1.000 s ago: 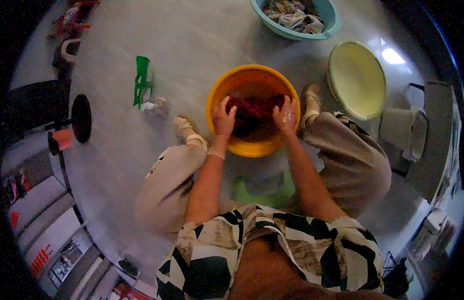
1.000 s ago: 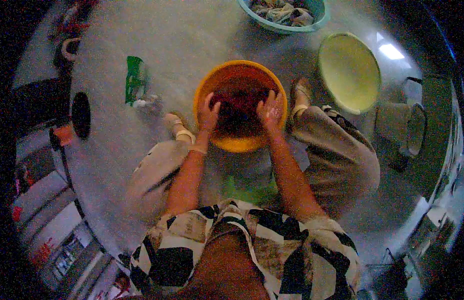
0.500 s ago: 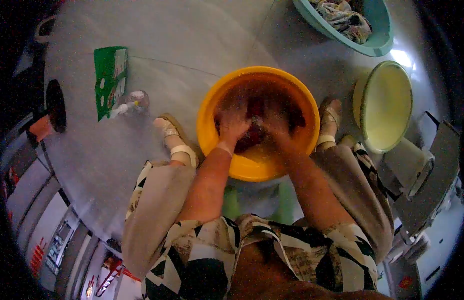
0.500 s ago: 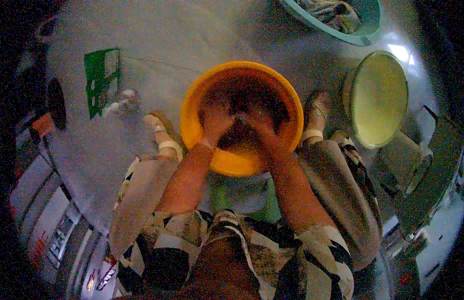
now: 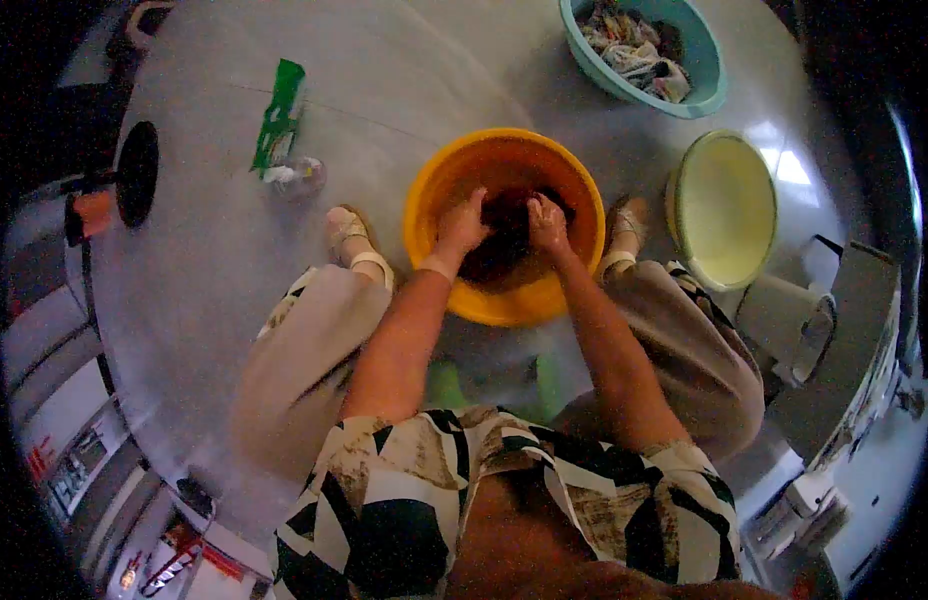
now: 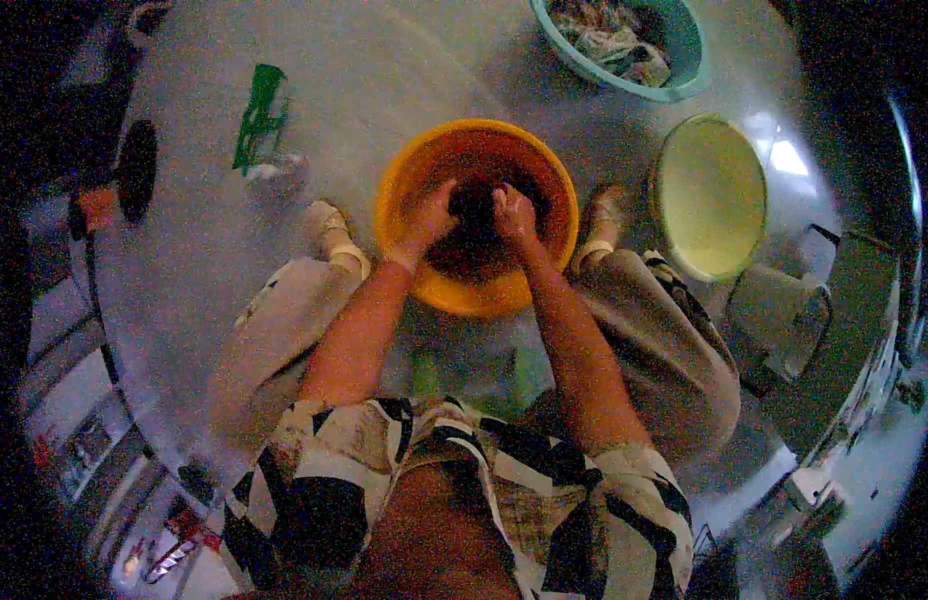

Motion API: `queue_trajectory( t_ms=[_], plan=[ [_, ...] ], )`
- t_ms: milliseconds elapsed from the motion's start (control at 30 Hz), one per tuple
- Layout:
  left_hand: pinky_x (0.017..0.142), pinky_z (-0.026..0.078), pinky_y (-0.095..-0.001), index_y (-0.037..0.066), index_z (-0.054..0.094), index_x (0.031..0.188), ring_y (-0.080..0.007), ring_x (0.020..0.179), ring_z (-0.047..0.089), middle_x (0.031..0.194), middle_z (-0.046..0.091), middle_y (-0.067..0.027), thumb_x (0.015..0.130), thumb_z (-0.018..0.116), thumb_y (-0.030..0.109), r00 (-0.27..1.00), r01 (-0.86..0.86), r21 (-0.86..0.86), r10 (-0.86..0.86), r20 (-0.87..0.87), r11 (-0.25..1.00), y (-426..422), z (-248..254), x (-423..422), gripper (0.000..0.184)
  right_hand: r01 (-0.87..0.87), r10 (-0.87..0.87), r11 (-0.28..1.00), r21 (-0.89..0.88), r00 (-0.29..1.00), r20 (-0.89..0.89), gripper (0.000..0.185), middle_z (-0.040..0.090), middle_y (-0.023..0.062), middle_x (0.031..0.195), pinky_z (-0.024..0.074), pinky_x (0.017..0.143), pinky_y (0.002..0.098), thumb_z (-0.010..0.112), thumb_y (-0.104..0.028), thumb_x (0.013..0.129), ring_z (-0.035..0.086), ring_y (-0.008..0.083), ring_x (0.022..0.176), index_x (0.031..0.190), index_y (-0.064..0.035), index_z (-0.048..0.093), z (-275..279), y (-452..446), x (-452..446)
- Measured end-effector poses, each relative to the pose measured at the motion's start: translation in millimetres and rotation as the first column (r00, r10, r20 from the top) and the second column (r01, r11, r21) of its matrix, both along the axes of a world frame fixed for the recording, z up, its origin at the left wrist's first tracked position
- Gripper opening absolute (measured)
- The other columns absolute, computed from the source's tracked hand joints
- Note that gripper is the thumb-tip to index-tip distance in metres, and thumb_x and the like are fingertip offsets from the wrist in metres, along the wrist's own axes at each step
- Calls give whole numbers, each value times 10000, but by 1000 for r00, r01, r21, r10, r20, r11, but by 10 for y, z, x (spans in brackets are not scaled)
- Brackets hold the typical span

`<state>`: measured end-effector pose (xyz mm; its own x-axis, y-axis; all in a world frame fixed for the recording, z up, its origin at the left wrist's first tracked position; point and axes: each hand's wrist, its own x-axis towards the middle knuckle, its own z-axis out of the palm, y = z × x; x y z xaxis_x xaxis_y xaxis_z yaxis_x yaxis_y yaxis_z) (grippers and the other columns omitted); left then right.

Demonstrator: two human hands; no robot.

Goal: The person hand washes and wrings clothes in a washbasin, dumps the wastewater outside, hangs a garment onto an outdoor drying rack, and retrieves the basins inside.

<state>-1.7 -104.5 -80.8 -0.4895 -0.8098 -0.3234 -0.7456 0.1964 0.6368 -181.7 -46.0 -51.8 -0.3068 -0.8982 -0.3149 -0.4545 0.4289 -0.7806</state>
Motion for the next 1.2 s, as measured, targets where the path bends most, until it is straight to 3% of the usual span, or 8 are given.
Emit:
queue_trajectory(
  t_ms=[167,267,333,567,767,867,1000,1200],
  plan=[
    [861,454,-409,83,565,1128,-328,1050,527,1165,538,-138,716,654,147,983,136,-46,-129,133,990,55,172,49,426,-196,197,956,-217,980,-15,381,613,227,969,454,820,414,484,-300,878,581,382,921,1074,14,576,543,38,119],
    [855,457,-401,62,593,1083,-320,1043,538,1140,562,-148,708,637,121,972,-60,-137,27,-233,989,139,779,193,382,-67,66,967,-244,998,-13,350,617,210,985,446,841,399,496,-274,873,583,349,943,1046,17,584,1232,114,188],
    [847,459,-395,51,602,1054,-321,1008,556,1068,591,-158,718,608,128,983,-58,-97,40,-182,994,117,1374,168,346,83,-102,950,-302,994,-49,342,618,194,998,440,854,385,509,-273,863,581,320,960,1024,19,586,1372,170,157],
    [809,465,-403,46,611,978,-348,912,575,969,619,-174,710,521,166,907,7,-418,-182,-381,909,63,2427,118,307,-101,241,907,-410,921,306,379,582,115,1118,420,916,347,626,-139,781,547,251,1029,1132,-29,536,1474,285,-251],
    [784,469,-407,69,599,950,-351,864,580,913,616,-144,673,517,124,864,65,-591,-342,-369,804,201,3054,-49,294,-302,289,906,-298,953,-87,374,593,119,1119,451,874,357,658,-127,729,563,206,1028,1077,-40,556,1807,340,-140],
    [801,467,-405,64,591,931,-347,870,581,924,612,-145,668,526,79,833,16,-542,-311,-458,840,78,3121,-37,271,-105,98,902,-420,994,-38,361,641,79,927,461,780,289,698,-151,715,595,174,849,1030,-41,561,1431,111,-489],
    [815,469,-405,71,574,1005,-350,885,582,938,617,-136,681,546,21,806,-104,-574,-269,-527,812,-101,3185,95,330,111,-78,887,-447,993,91,270,640,67,850,465,716,293,701,-175,717,584,140,785,923,-48,581,2221,152,-276],
    [894,422,-412,101,467,1218,-333,1050,504,1113,562,-136,718,561,18,967,76,-451,-176,-185,889,-324,1933,223,516,6,-20,941,-337,999,-38,266,634,143,847,474,746,327,644,-84,713,620,269,817,967,-47,578,1250,50,-323]
  ],
)
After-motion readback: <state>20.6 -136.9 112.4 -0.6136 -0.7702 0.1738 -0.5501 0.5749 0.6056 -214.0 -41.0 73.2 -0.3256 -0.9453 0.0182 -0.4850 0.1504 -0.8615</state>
